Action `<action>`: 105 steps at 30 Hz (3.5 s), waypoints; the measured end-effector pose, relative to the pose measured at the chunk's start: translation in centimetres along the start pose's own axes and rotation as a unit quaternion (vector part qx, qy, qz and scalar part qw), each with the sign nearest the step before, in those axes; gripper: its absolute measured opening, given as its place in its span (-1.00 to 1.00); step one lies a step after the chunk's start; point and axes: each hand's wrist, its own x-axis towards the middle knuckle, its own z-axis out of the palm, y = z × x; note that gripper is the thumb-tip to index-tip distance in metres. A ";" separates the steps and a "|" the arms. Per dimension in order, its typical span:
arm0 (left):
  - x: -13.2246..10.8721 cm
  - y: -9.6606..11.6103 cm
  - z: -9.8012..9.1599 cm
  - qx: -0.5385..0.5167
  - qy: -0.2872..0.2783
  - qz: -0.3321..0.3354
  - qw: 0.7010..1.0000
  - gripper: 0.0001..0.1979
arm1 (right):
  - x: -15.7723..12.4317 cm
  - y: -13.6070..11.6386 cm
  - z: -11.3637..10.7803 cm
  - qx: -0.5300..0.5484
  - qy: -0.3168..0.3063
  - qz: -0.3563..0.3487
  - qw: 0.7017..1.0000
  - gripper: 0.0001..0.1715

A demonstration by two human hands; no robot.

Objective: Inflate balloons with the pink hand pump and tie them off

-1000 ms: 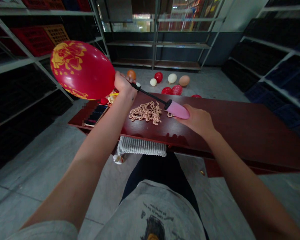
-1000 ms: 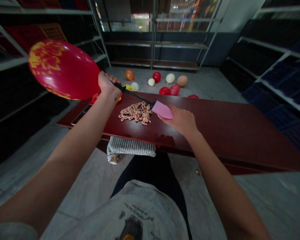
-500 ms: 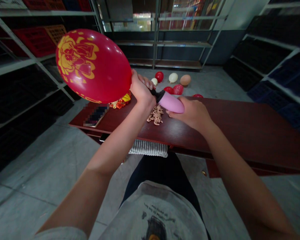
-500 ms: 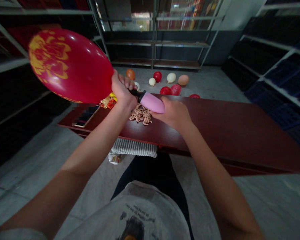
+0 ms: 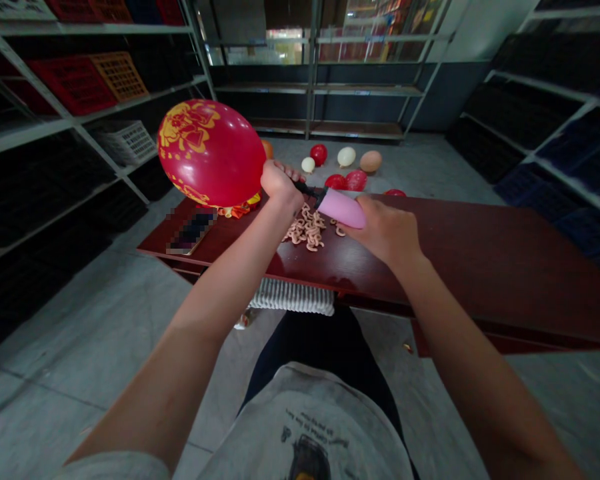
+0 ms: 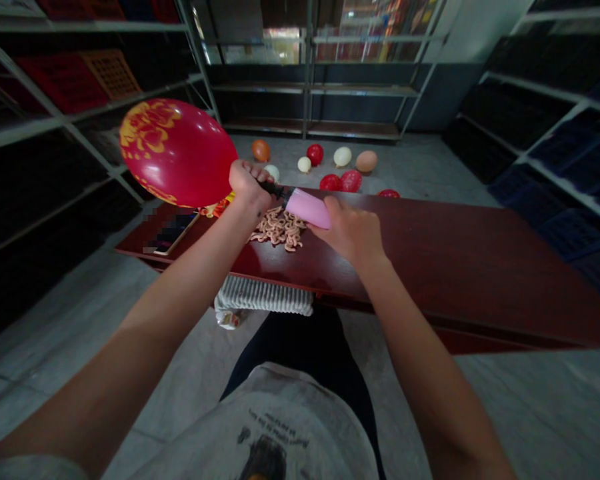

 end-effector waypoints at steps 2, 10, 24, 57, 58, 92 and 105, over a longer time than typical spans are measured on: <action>0.8 0.1 -0.4 0.003 0.017 0.011 1.000 -0.67 | -0.2 0.4 0.8 -0.005 0.000 -0.003 1.000 -0.35; 2.3 3.5 -1.7 0.020 0.047 0.036 0.998 -0.64 | -1.8 1.3 2.7 -0.002 -0.005 0.000 1.000 -0.36; -0.2 8.3 2.6 0.071 -0.115 0.189 0.973 -0.50 | -0.6 -1.7 8.3 0.166 0.072 0.069 0.981 -0.37; 4.1 2.1 -7.1 0.032 0.052 0.047 0.997 -0.65 | -1.8 -2.6 11.4 0.087 0.111 -0.040 0.989 -0.66; 4.5 2.9 -7.3 0.032 0.054 0.050 0.997 -0.65 | -1.8 -2.7 11.3 0.087 0.114 -0.045 0.989 -0.65; 1.0 -2.8 -4.3 0.040 -0.042 0.039 0.998 -0.53 | -1.4 -2.2 11.8 0.111 0.136 0.010 0.984 -0.46; 4.4 3.6 -7.1 0.031 0.056 0.073 0.995 -0.61 | -1.5 -2.6 11.4 0.081 0.101 -0.040 0.991 -0.58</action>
